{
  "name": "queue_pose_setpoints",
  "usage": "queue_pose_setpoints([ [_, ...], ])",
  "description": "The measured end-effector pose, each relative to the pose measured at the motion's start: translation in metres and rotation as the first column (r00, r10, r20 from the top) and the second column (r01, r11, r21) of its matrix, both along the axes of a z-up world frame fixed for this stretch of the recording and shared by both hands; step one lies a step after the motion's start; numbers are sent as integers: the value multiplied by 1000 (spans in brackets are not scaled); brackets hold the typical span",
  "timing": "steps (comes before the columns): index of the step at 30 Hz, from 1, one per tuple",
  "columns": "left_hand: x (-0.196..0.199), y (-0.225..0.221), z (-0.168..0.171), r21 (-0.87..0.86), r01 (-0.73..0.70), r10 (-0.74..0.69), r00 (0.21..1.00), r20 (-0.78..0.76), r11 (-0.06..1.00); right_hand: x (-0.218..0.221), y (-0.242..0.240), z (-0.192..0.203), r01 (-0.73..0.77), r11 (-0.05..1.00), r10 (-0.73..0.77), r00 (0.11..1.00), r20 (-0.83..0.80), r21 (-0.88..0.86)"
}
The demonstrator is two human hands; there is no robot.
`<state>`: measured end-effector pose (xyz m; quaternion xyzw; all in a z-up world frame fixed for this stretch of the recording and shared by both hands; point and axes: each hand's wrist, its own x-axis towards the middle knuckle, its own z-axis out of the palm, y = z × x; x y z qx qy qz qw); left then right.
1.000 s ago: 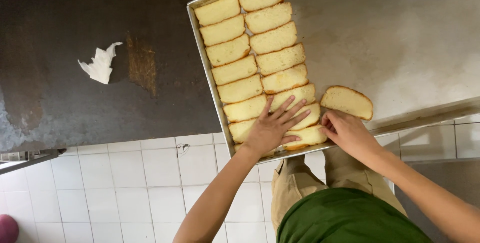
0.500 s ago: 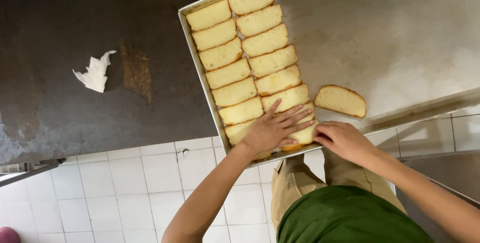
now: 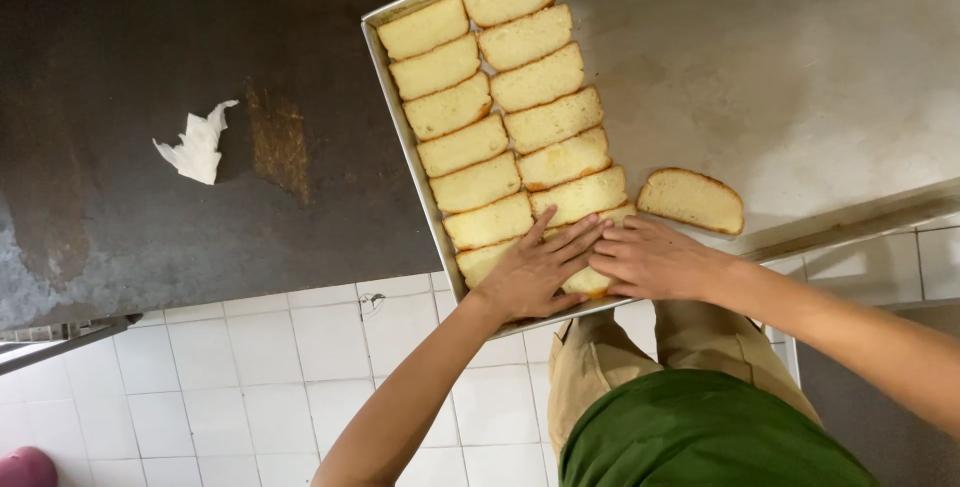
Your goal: Arranging sliced bread into rows on a baking tray
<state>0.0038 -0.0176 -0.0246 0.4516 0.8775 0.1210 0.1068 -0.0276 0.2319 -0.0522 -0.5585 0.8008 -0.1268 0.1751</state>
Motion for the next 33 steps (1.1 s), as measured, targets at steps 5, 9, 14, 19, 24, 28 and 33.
queue_pose_setpoints([
  [5, 5, 2, -23, -33, -8, 6, 999, -48, 999, 1, -12, 2, -172, 980, 132, 938, -320, -98],
  [9, 3, 0, -20, -38, -5, 3, 999, -54, 999, -7, -17, 20, -177, 979, 139, 944, -300, -102],
  [14, 0, -3, -21, -2, -14, 14, 1000, -18, 1000, -4, -23, 16, -153, 983, 113, 941, -319, -102],
  [19, -1, -6, -22, 22, -7, 7, 1000, -15, 1000, -1, -26, 16, -177, 982, 143, 927, -346, -67],
  [24, -4, 0, 11, 55, -19, 24, 997, -79, 998, -5, 0, 39, -10, 1000, 10, 996, 89, -5],
  [28, -3, 11, 26, 17, -72, 73, 988, -134, 997, 10, 40, 53, 559, 817, -576, 774, 263, 143],
  [33, -5, 16, 12, -20, -59, 55, 984, -172, 998, 42, 29, 29, 717, 667, -743, 617, 260, 203],
])
